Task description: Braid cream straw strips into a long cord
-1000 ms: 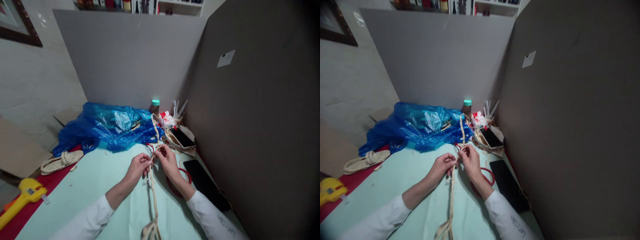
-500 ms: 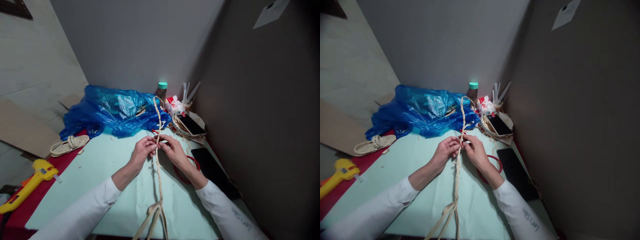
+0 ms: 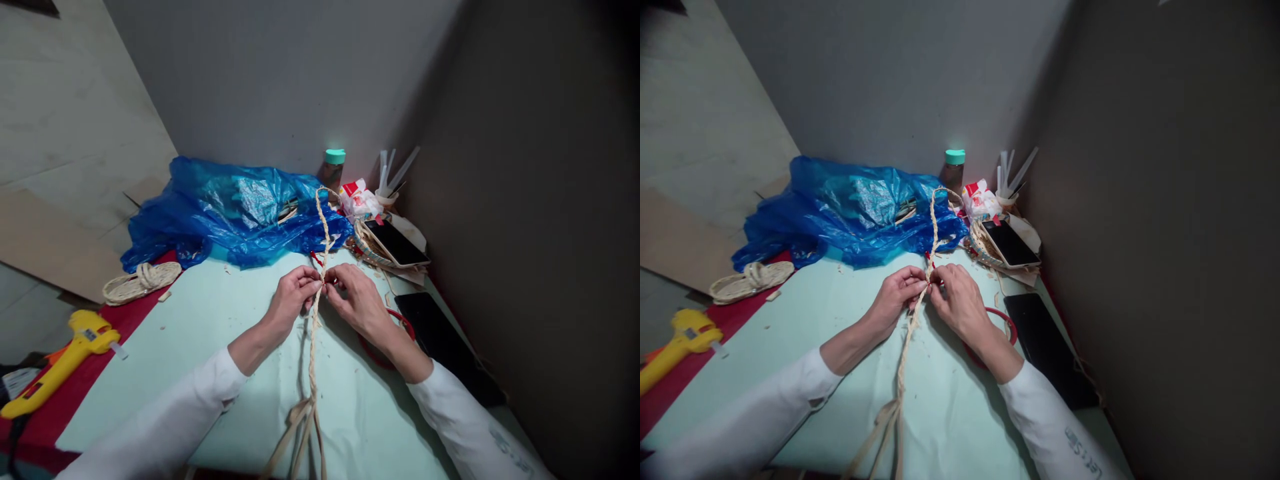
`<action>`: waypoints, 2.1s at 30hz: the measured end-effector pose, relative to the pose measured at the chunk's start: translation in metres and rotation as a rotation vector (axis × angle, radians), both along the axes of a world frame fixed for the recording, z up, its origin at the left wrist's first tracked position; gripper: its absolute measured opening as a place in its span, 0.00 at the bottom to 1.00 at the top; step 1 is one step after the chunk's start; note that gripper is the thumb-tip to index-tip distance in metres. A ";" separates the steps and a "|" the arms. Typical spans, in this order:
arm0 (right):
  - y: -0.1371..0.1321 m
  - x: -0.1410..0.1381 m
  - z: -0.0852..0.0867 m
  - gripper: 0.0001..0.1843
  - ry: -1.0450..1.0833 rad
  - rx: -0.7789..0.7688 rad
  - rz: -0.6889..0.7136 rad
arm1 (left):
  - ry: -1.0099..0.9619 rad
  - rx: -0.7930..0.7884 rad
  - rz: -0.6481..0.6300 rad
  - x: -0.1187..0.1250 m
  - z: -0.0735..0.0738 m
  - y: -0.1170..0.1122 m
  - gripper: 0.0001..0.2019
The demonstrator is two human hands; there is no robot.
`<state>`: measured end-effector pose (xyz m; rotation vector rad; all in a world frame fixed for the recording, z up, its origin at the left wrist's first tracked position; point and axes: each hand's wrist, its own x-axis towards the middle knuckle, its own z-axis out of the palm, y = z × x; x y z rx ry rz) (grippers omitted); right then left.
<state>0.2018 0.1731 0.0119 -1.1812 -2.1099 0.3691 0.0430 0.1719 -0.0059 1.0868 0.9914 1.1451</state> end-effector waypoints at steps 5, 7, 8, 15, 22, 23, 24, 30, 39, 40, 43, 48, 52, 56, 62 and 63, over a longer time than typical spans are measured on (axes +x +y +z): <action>-0.002 -0.005 -0.006 0.06 -0.003 0.002 -0.057 | 0.032 0.017 -0.018 0.001 0.004 0.001 0.08; -0.002 -0.006 -0.007 0.05 -0.054 0.026 -0.085 | 0.041 0.016 -0.004 0.002 0.007 0.000 0.07; -0.002 -0.006 -0.008 0.05 -0.083 0.053 -0.086 | 0.040 0.010 0.005 0.003 0.009 -0.001 0.07; 0.019 0.003 -0.020 0.05 -0.133 0.275 0.069 | -0.033 -0.013 0.052 0.006 0.012 -0.004 0.06; 0.018 -0.005 -0.016 0.09 -0.209 0.437 -0.111 | -0.082 0.043 0.051 0.007 0.009 -0.003 0.06; 0.016 -0.007 -0.014 0.10 -0.216 0.454 -0.140 | -0.084 0.053 0.062 0.007 0.009 -0.002 0.05; 0.015 -0.009 -0.013 0.11 -0.219 0.473 -0.153 | -0.087 0.061 0.073 0.008 0.008 -0.002 0.05; 0.015 -0.015 -0.015 0.12 -0.108 0.487 -0.153 | -0.137 0.092 0.155 0.007 0.008 -0.001 0.05; 0.013 -0.014 -0.020 0.20 -0.045 0.275 -0.219 | -0.137 0.188 0.206 0.007 0.014 -0.004 0.06; 0.013 -0.012 -0.018 0.19 -0.078 0.294 -0.203 | -0.134 0.180 0.201 0.007 0.014 -0.004 0.06; 0.011 -0.009 -0.014 0.18 -0.111 0.270 -0.112 | -0.117 0.165 0.193 0.006 0.014 -0.003 0.06; 0.012 -0.008 -0.006 0.19 -0.019 0.017 0.000 | -0.039 0.169 0.240 0.005 0.010 -0.001 0.05; 0.014 -0.010 -0.004 0.18 0.165 -0.068 -0.127 | -0.001 0.156 0.226 0.005 0.011 -0.002 0.05; 0.017 -0.009 -0.011 0.19 0.316 -0.101 -0.201 | -0.003 0.173 0.194 0.006 0.011 -0.004 0.05; 0.020 -0.009 -0.016 0.15 0.164 -0.078 -0.042 | 0.118 0.204 0.219 0.007 0.012 -0.008 0.05; 0.020 -0.009 -0.015 0.15 0.105 -0.063 -0.023 | 0.140 0.205 0.227 0.006 0.012 -0.009 0.05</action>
